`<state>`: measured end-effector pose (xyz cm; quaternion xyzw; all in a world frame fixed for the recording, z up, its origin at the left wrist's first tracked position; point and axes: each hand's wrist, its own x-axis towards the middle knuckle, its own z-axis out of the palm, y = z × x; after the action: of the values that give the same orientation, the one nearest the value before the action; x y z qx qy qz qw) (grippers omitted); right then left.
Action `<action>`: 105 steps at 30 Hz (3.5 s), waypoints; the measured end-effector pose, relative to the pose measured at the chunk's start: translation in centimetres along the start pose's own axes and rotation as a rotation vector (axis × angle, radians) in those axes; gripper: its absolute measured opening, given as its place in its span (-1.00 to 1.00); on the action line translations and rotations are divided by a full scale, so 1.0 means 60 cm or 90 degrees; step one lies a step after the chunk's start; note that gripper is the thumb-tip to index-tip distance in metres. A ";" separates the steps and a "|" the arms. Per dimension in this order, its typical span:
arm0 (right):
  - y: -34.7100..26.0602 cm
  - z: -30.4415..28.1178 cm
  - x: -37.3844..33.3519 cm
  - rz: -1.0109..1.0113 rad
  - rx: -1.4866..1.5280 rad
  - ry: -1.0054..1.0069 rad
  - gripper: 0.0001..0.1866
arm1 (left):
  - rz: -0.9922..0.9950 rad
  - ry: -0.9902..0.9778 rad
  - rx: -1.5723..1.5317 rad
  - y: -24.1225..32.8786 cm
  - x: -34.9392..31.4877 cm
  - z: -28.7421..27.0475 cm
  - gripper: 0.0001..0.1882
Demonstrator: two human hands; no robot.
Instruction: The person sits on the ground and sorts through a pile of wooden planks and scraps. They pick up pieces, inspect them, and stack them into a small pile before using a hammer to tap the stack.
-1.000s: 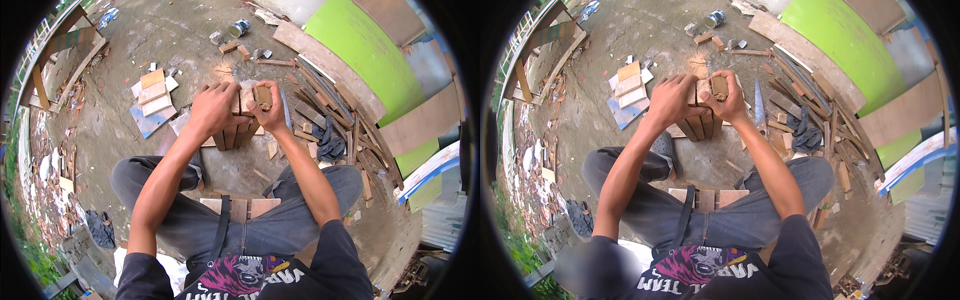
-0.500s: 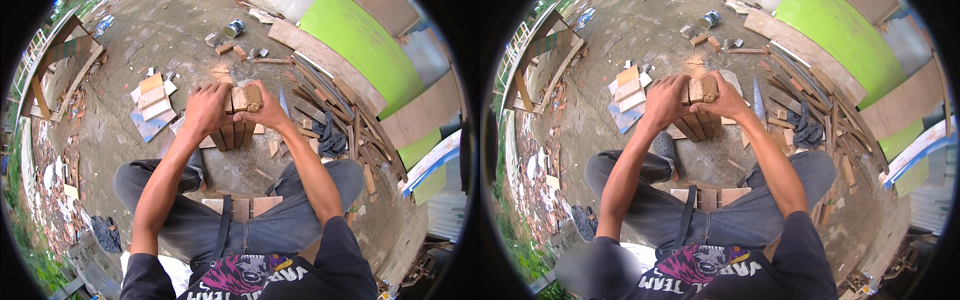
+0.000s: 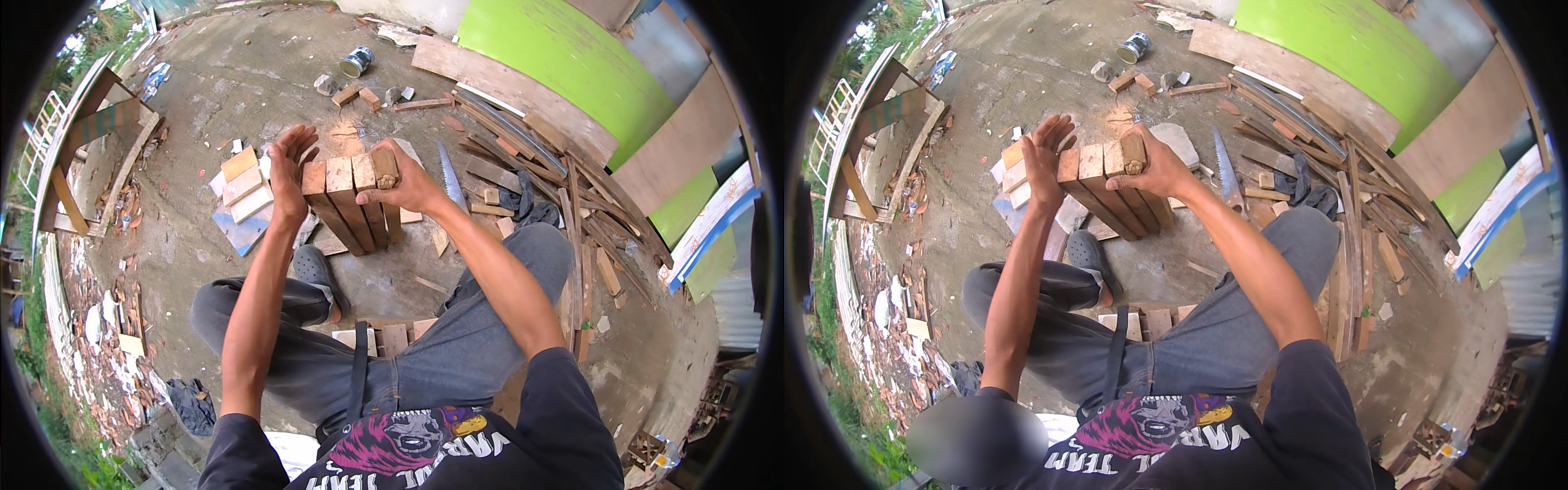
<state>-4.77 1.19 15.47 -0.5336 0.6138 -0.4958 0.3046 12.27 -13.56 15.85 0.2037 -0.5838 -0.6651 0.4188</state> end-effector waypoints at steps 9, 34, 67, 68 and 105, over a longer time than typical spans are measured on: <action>0.025 0.017 -0.009 -0.026 0.050 -0.036 0.02 | 0.133 -0.024 0.215 -0.070 -0.086 -0.012 -0.04; -0.002 -0.018 -0.036 0.022 0.112 -0.083 -0.22 | 0.029 -0.133 0.464 -0.028 -0.102 -0.016 0.12; -0.020 -0.040 -0.024 0.070 -0.065 -0.146 -0.11 | 0.180 -0.223 0.571 0.056 -0.047 0.009 -0.38; -0.021 -0.041 -0.024 0.075 -0.072 -0.143 -0.12 | 0.191 -0.244 0.609 0.065 -0.045 0.011 -0.35; -0.016 -0.048 -0.032 -0.026 -0.074 -0.080 -0.18 | 0.228 -0.276 0.744 0.082 -0.047 0.072 -0.19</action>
<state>-6.58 3.90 17.01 -0.5927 0.6101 -0.4312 0.3009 12.14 -8.56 20.90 0.1585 -0.9457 -0.1837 0.2161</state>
